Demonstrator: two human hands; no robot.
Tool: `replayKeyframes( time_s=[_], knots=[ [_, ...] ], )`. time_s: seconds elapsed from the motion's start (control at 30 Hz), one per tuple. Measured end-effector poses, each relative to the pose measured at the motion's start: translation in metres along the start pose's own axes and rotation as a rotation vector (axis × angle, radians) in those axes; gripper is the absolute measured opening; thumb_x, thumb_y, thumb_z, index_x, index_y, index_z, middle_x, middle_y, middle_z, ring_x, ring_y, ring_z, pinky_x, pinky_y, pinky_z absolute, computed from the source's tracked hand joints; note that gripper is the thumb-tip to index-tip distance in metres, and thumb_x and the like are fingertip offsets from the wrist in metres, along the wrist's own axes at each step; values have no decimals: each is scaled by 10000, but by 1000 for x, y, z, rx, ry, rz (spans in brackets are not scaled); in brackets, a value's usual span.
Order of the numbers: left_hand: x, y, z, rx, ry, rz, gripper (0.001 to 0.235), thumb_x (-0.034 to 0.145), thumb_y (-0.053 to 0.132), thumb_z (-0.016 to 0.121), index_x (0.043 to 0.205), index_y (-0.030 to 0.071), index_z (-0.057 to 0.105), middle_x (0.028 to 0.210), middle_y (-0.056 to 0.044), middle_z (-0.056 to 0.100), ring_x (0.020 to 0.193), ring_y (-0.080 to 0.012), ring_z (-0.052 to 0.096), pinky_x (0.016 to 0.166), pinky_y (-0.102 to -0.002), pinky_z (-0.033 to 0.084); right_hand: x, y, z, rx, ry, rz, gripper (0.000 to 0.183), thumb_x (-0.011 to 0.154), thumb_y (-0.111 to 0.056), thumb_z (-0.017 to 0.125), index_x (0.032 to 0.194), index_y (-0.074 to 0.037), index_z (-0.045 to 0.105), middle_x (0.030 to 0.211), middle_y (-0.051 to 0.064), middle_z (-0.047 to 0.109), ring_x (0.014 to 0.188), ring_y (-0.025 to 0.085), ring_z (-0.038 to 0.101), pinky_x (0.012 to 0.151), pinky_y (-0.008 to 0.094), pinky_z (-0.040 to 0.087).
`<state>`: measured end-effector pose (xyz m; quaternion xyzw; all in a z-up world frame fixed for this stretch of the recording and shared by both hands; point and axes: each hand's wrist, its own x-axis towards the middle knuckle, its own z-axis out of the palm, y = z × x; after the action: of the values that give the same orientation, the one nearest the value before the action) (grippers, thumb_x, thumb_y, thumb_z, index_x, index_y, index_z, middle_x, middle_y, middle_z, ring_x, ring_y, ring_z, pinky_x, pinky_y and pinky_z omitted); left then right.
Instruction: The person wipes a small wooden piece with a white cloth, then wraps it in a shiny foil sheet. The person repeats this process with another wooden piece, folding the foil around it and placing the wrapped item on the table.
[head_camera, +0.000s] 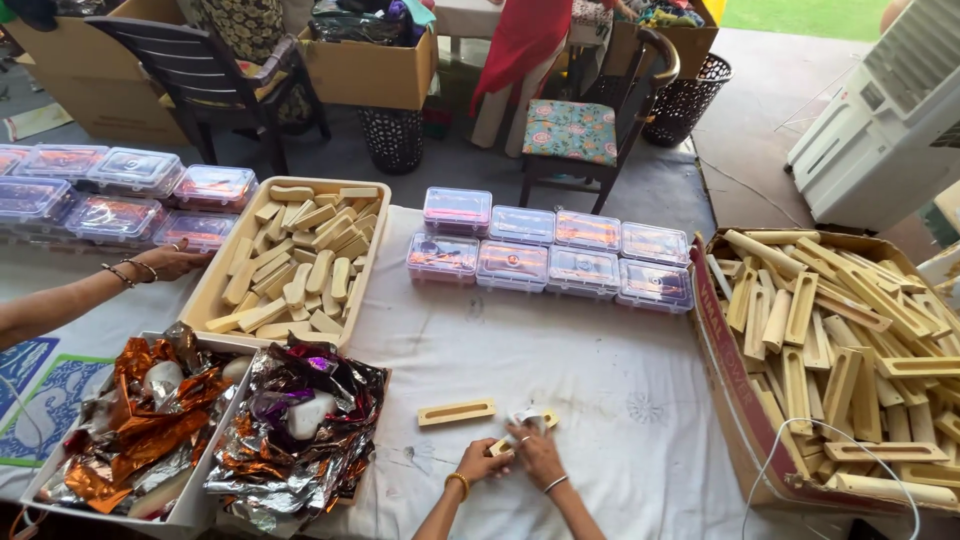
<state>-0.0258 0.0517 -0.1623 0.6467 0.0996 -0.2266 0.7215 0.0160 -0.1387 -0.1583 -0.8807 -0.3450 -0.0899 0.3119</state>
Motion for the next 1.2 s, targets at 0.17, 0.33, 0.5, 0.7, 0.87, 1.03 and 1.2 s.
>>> replayKeyframes(
  time_s=[0.17,0.33,0.5,0.7,0.87,1.03,1.2],
  knots=[
    [4,-4,-5,-187,1,20,366,920,133,772,1241,51,616,944,-86,784,757,-121,749,625,-252,614,4,27,-28,-90,-110,276,567,887,-56,567,1422,-244,566,1477,31,563,1381,271,501,1159,645,221],
    [5,-1,-7,-318,22,3,447,924,89,751,1306,48,522,962,-108,786,772,-145,752,662,-275,637,7,16,-7,-180,52,303,528,879,-12,589,1361,-228,605,1466,65,585,1349,327,502,1116,667,222],
    [17,-22,-9,-342,27,60,424,931,34,760,1277,2,516,964,-149,768,780,-184,757,651,-296,622,18,-44,-2,-17,-141,132,588,810,-37,678,1354,-254,621,1287,26,680,1320,253,568,1212,577,243],
    [-2,-3,-5,-382,66,27,411,921,34,746,1265,26,522,1007,-146,779,812,-177,763,685,-288,628,9,45,-4,-17,-83,253,705,829,-64,693,1479,-168,441,1413,81,600,1259,270,577,1097,576,278],
    [-4,4,-7,-444,122,5,372,937,54,716,1255,29,524,1023,-153,785,851,-174,777,702,-278,630,14,48,-16,-138,-89,385,473,900,-87,624,1353,-199,550,1314,39,660,1218,239,614,1128,584,299],
    [-7,8,0,-282,166,2,373,944,97,714,1262,13,539,945,-147,783,778,-177,730,638,-276,588,11,5,1,-227,-14,206,383,853,-8,557,1163,-194,680,1140,33,729,1142,234,658,1103,512,397],
    [-26,48,-18,740,329,67,585,940,346,849,1385,74,586,732,-67,822,677,-72,701,637,-193,450,16,-16,-22,-17,-68,204,260,884,-49,610,1088,-159,727,1079,62,741,1046,259,675,925,369,518]
  ],
)
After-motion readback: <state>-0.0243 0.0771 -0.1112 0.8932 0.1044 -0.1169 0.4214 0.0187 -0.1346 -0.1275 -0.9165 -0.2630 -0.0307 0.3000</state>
